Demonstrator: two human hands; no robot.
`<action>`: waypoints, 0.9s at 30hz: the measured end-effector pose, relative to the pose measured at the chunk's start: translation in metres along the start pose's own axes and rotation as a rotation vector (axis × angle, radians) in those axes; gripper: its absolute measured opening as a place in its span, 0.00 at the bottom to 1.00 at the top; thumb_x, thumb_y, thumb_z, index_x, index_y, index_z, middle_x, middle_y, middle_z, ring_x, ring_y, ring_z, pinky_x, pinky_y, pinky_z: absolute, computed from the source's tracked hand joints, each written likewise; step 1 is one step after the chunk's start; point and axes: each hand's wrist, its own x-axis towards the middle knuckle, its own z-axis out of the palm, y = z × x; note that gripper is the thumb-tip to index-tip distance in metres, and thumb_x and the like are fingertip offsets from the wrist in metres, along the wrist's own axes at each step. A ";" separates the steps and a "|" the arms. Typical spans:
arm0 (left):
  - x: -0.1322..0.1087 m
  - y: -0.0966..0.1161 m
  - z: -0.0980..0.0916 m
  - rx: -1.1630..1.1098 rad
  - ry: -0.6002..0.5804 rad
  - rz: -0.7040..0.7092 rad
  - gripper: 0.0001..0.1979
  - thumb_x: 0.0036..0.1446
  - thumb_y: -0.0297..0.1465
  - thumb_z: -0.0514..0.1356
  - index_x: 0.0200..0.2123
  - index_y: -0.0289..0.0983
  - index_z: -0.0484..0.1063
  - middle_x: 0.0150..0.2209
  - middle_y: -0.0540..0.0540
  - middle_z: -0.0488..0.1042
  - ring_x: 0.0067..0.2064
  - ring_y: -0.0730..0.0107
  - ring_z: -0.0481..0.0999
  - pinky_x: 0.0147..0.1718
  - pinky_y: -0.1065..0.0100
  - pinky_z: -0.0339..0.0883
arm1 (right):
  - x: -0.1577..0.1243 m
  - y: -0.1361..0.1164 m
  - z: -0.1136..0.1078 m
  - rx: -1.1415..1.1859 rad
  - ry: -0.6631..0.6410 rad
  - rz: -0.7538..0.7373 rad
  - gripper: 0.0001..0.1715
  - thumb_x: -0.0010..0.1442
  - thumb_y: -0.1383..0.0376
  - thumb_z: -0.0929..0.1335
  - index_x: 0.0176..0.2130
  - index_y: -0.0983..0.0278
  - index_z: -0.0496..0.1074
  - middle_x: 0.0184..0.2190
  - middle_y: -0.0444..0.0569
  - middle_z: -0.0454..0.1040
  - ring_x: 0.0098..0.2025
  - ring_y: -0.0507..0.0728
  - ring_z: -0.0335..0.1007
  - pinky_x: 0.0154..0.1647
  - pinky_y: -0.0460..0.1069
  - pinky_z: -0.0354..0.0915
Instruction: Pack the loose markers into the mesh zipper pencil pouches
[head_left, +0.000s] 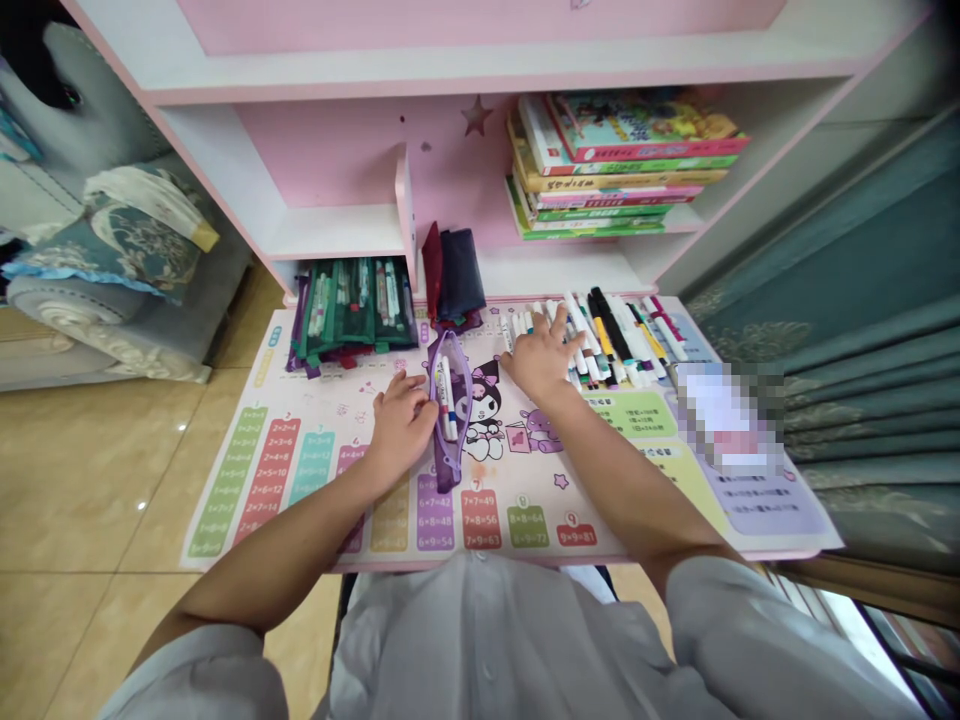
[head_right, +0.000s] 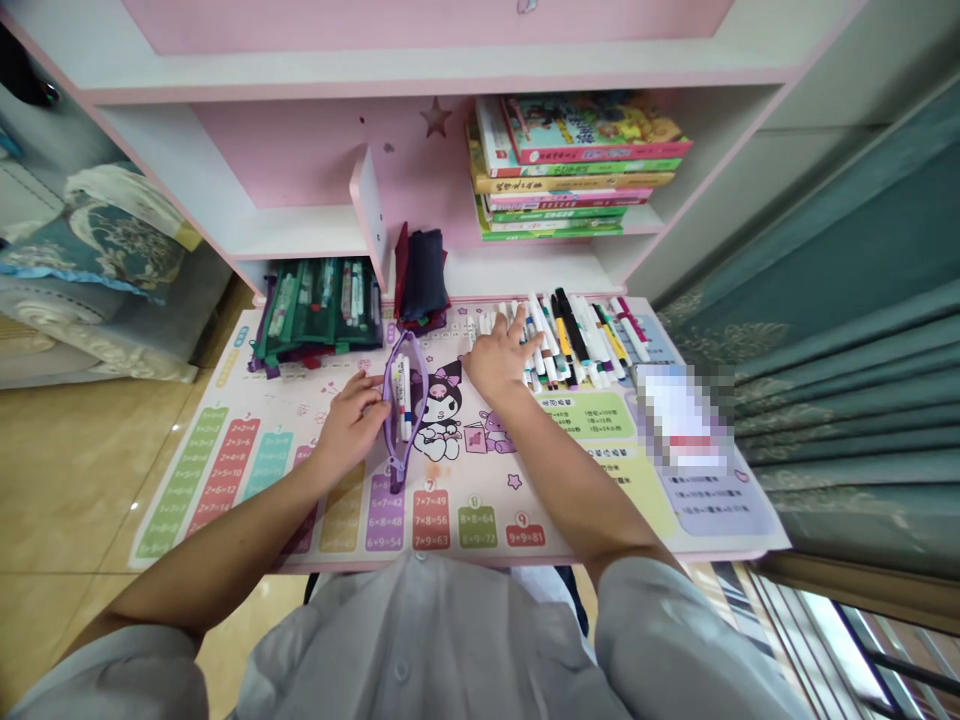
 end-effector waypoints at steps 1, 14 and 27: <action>0.000 0.000 0.000 0.003 -0.001 0.001 0.14 0.57 0.33 0.53 0.24 0.42 0.74 0.50 0.47 0.77 0.64 0.53 0.64 0.65 0.41 0.51 | 0.000 0.000 -0.002 0.012 -0.002 -0.001 0.19 0.54 0.59 0.69 0.40 0.71 0.79 0.67 0.65 0.57 0.72 0.80 0.32 0.62 0.82 0.39; 0.000 -0.003 0.002 0.017 0.009 0.009 0.13 0.57 0.33 0.53 0.26 0.42 0.75 0.53 0.48 0.76 0.64 0.53 0.63 0.65 0.43 0.53 | -0.057 -0.045 -0.058 0.466 -0.038 -0.206 0.11 0.50 0.64 0.70 0.19 0.64 0.73 0.64 0.54 0.66 0.71 0.74 0.45 0.64 0.75 0.47; 0.002 -0.009 0.004 0.023 0.024 0.056 0.12 0.57 0.32 0.53 0.25 0.41 0.74 0.52 0.47 0.76 0.62 0.53 0.65 0.63 0.43 0.55 | -0.066 -0.065 -0.031 0.406 -0.221 -0.276 0.13 0.55 0.60 0.69 0.26 0.66 0.79 0.65 0.61 0.62 0.73 0.75 0.36 0.64 0.76 0.43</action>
